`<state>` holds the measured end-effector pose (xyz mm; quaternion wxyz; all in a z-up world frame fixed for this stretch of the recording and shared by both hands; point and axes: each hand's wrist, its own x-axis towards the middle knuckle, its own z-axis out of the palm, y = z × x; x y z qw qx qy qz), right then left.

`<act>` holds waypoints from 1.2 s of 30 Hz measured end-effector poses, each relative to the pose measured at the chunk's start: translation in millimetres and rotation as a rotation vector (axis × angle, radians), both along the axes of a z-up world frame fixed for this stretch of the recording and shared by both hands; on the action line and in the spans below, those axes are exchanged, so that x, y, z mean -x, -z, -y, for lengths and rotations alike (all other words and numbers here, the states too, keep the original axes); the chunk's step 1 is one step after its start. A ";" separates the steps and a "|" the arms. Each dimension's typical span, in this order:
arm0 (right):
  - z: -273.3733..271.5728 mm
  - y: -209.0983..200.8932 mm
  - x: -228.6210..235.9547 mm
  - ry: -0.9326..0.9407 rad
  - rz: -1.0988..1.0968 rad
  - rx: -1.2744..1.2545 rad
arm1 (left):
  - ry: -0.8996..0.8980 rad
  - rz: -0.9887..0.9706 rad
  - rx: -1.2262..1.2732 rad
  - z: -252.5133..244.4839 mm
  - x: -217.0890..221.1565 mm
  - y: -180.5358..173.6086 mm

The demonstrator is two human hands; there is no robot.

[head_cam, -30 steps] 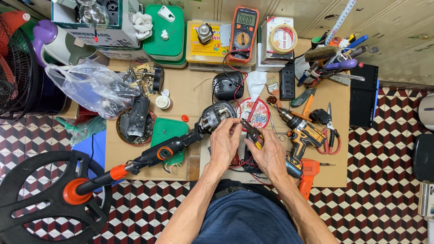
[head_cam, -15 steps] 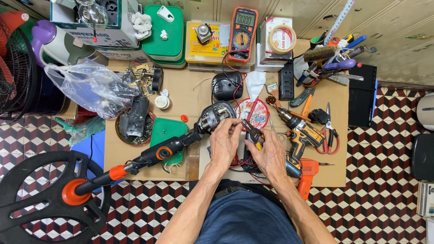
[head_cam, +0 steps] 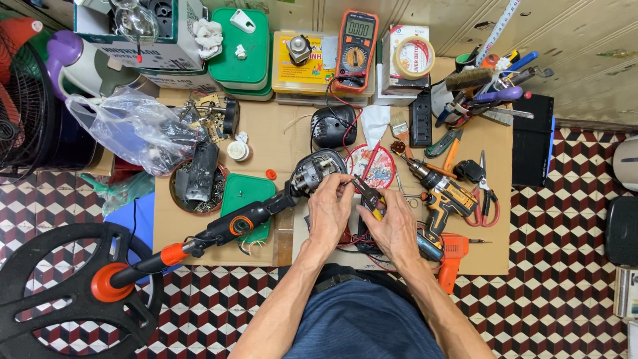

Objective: The recorder is repairing and testing the internal electronic components of a metal detector using a multimeter and various hand tools.

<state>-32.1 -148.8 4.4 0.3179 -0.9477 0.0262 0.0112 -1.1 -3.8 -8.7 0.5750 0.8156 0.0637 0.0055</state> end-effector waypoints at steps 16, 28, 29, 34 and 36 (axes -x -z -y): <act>8.3 10.7 -1.9 0.029 -0.095 -0.086 | 0.008 -0.057 0.029 -2.7 -1.7 -9.7; 8.1 10.5 -7.2 -0.038 0.062 0.106 | 0.008 -0.049 0.024 -2.7 -1.5 -8.1; 7.9 10.6 -7.7 -0.029 0.047 0.111 | 0.007 -0.051 0.019 -2.5 -1.3 -7.6; 7.3 5.7 -11.3 -0.039 0.074 0.078 | 0.012 -0.055 0.010 -3.2 -2.4 -11.5; 8.3 5.2 -10.8 -0.033 0.023 0.096 | 0.016 -0.060 0.027 -3.3 -2.4 -11.2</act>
